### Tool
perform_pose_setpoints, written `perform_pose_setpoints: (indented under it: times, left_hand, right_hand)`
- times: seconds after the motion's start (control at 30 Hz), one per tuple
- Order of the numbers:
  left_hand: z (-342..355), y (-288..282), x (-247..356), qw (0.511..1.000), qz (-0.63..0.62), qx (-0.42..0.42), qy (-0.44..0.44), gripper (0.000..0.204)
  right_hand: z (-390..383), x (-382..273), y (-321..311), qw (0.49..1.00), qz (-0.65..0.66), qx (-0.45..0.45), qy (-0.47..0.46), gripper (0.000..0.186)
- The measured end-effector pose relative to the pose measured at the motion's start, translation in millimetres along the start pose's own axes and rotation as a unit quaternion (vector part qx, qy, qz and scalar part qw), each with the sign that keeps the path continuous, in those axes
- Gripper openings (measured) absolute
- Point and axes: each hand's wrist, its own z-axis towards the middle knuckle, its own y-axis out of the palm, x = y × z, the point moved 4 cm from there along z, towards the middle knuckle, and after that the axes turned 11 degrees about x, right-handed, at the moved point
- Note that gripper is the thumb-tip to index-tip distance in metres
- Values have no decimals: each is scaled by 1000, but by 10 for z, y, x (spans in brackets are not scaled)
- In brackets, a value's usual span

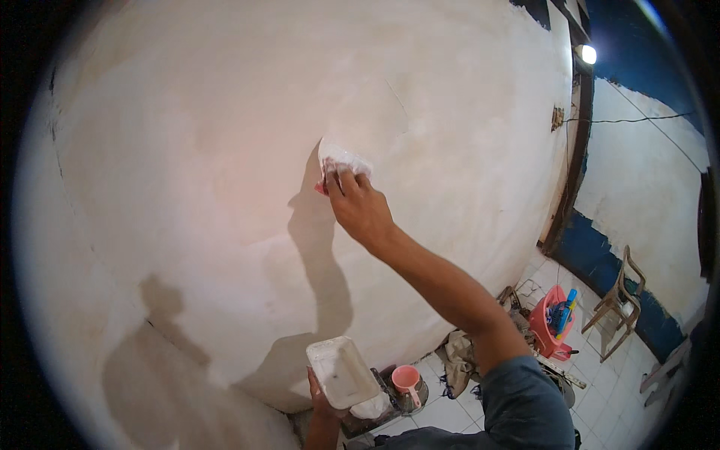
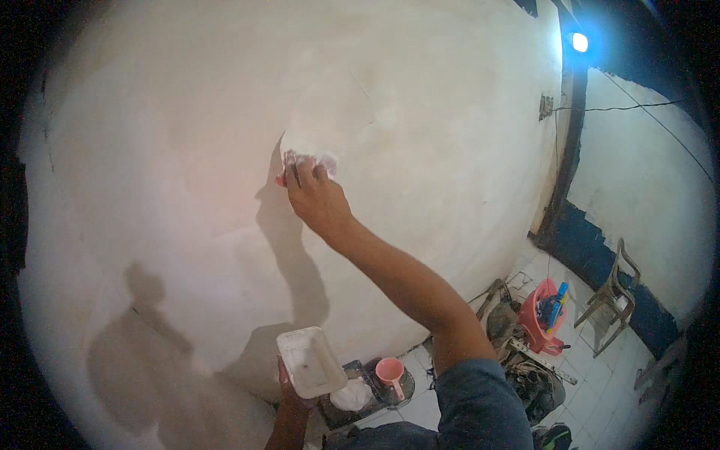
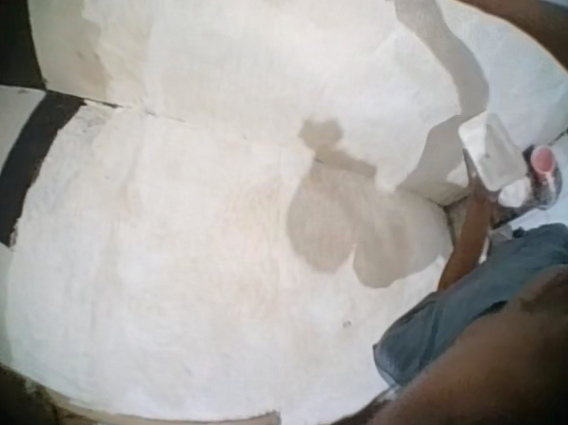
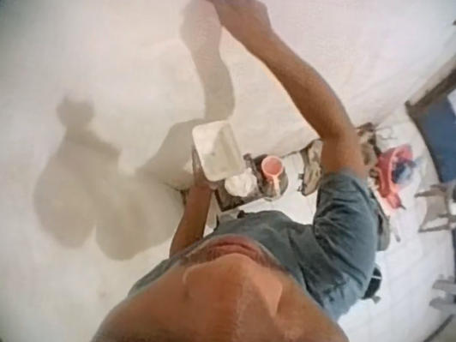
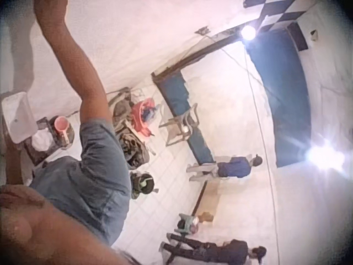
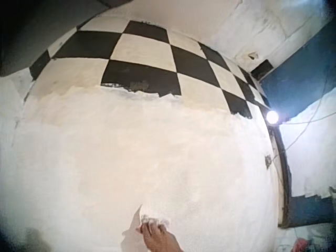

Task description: The person applies plaster to a wall using a scraper and a container, spreading the material in upward and downward strokes to smooth the surface.

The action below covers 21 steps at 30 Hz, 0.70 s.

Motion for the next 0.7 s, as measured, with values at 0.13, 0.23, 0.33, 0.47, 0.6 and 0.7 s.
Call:
perform_pose_setpoints:
  times: [0.13,0.23,0.33,0.47,0.6,0.7]
  left_hand:
    - [-43,82,54,999,-15,-24,15,64]
    - [-139,69,175,999,-30,-22,23,70]
    - [-268,-69,228,1000,-3,12,6,69]
    - [-428,-173,315,995,36,32,88,65]
    - [-354,-618,383,996,20,57,69,65]
    - [-438,-567,451,995,16,63,75,65]
  right_hand:
    - [-62,607,-94,890,255,16,378,25]
    - [-310,1312,84,759,285,42,584,24]
    - [-505,1675,156,556,457,125,683,15]
    - [-691,1752,310,517,420,139,733,15]
    - [-556,1802,569,614,287,112,726,28]
    - [-87,1823,707,618,235,119,741,43]
